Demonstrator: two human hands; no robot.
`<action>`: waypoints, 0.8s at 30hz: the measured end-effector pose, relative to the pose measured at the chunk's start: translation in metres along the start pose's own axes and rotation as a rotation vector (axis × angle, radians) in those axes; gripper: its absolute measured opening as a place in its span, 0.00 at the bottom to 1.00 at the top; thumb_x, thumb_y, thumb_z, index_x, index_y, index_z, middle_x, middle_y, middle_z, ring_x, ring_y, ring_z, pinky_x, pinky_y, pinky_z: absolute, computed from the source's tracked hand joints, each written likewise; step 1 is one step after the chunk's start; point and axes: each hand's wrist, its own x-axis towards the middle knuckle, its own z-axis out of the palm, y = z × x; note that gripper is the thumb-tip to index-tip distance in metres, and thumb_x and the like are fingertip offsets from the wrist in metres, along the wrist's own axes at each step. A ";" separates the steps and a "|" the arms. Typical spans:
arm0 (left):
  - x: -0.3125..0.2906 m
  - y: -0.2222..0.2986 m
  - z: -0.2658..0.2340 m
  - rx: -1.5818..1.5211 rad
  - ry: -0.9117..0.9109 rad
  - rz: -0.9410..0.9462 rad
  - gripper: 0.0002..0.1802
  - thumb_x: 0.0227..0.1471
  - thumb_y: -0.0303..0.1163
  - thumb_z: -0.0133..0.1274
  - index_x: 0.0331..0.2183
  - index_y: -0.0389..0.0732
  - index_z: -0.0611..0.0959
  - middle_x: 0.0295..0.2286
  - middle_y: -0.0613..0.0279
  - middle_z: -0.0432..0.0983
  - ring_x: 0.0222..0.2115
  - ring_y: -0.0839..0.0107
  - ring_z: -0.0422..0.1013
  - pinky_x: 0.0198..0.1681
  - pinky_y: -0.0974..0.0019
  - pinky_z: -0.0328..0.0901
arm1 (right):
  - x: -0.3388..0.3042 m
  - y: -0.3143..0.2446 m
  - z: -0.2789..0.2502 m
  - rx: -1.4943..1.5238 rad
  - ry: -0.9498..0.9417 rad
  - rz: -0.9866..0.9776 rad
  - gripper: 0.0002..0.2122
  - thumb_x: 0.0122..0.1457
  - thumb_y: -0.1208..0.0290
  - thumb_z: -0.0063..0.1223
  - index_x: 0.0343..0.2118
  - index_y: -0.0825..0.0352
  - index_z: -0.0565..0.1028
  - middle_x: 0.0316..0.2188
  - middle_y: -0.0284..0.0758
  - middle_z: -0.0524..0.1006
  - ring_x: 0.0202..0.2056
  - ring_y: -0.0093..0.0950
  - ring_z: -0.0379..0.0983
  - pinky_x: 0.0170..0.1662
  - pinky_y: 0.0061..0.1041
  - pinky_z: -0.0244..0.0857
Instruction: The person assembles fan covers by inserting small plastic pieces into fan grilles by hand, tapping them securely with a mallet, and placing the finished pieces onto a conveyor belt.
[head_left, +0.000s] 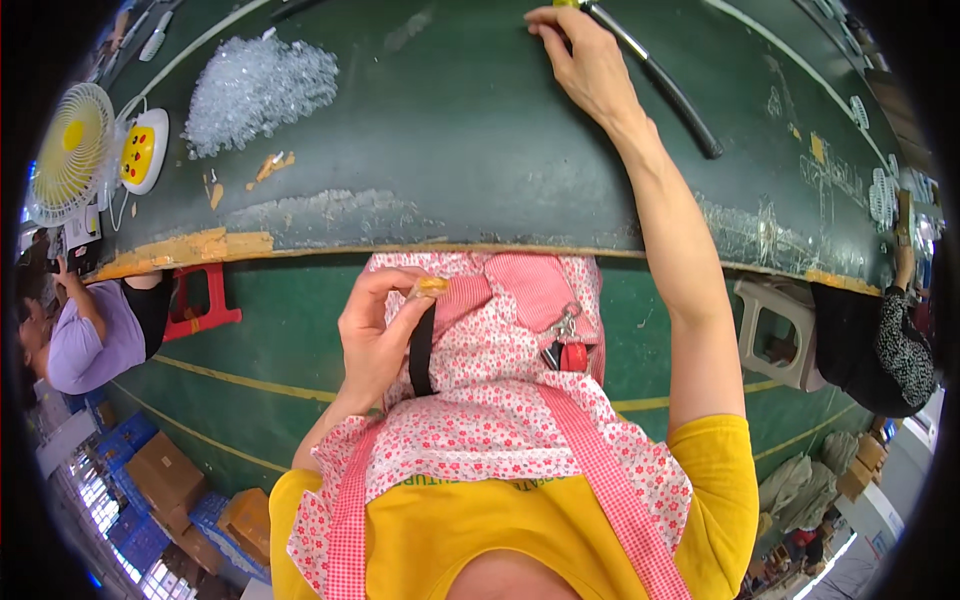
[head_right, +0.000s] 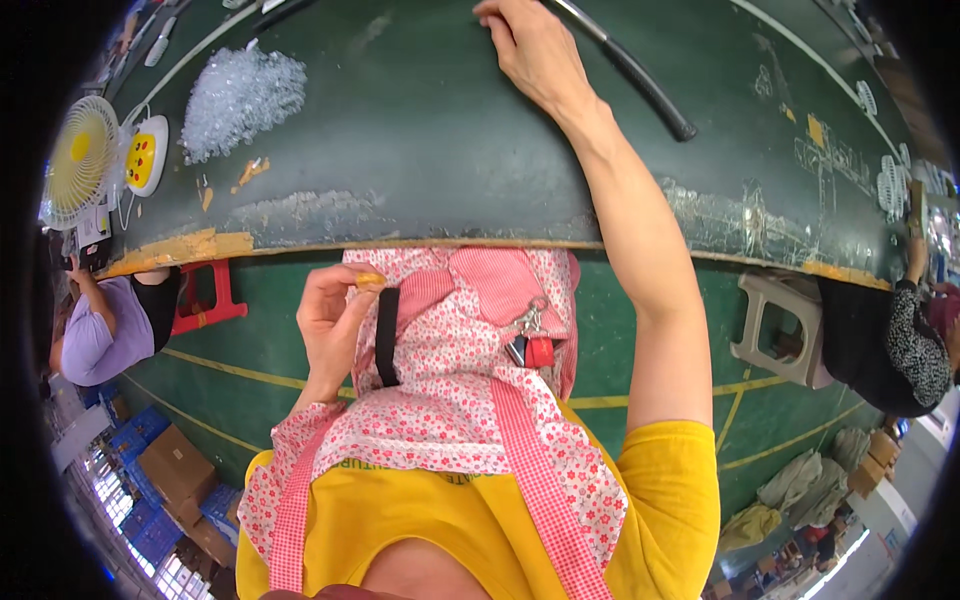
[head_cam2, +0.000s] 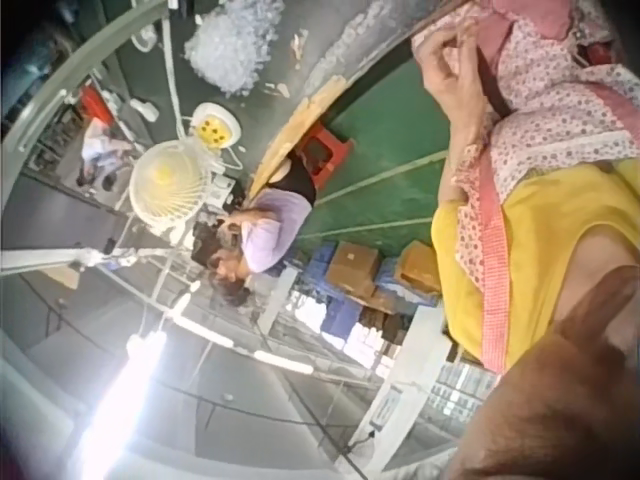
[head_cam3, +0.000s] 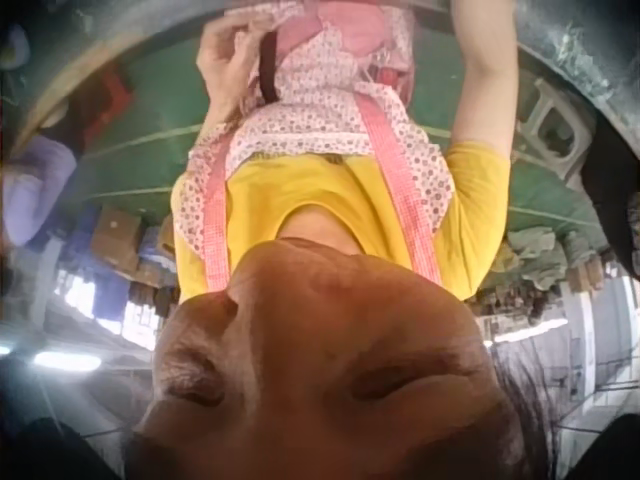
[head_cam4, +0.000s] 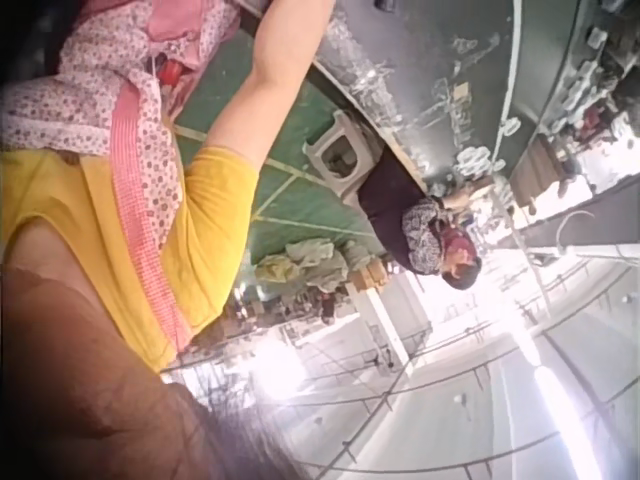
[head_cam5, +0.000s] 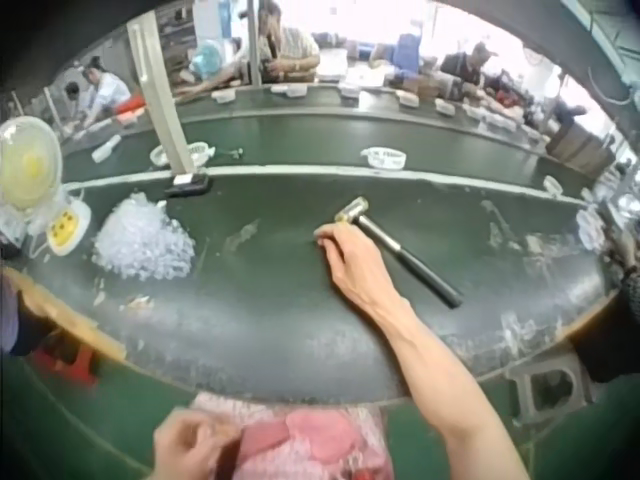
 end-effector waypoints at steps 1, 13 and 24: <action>0.009 0.001 0.005 -0.098 0.027 0.034 0.15 0.50 0.11 0.57 0.40 0.34 0.75 0.41 0.52 0.75 0.42 0.70 0.72 0.48 0.67 0.67 | -0.002 0.011 -0.002 -0.035 -0.013 -0.015 0.08 0.63 0.77 0.51 0.44 0.69 0.77 0.37 0.42 0.81 0.40 0.36 0.79 0.43 0.28 0.71; 0.043 0.132 0.057 -0.226 -0.156 1.205 0.06 0.43 0.28 0.60 0.26 0.45 0.78 0.25 0.63 0.81 0.26 0.69 0.74 0.28 0.69 0.60 | -0.004 0.006 -0.005 -0.016 -0.004 0.021 0.06 0.60 0.79 0.52 0.39 0.68 0.77 0.34 0.40 0.78 0.40 0.40 0.74 0.43 0.37 0.68; 0.035 0.166 0.048 -0.288 -0.306 1.250 0.05 0.52 0.32 0.55 0.27 0.43 0.78 0.19 0.66 0.76 0.17 0.71 0.69 0.21 0.70 0.65 | 0.000 -0.005 -0.005 -0.037 -0.047 0.008 0.07 0.61 0.79 0.52 0.41 0.69 0.76 0.35 0.41 0.78 0.40 0.40 0.75 0.44 0.34 0.68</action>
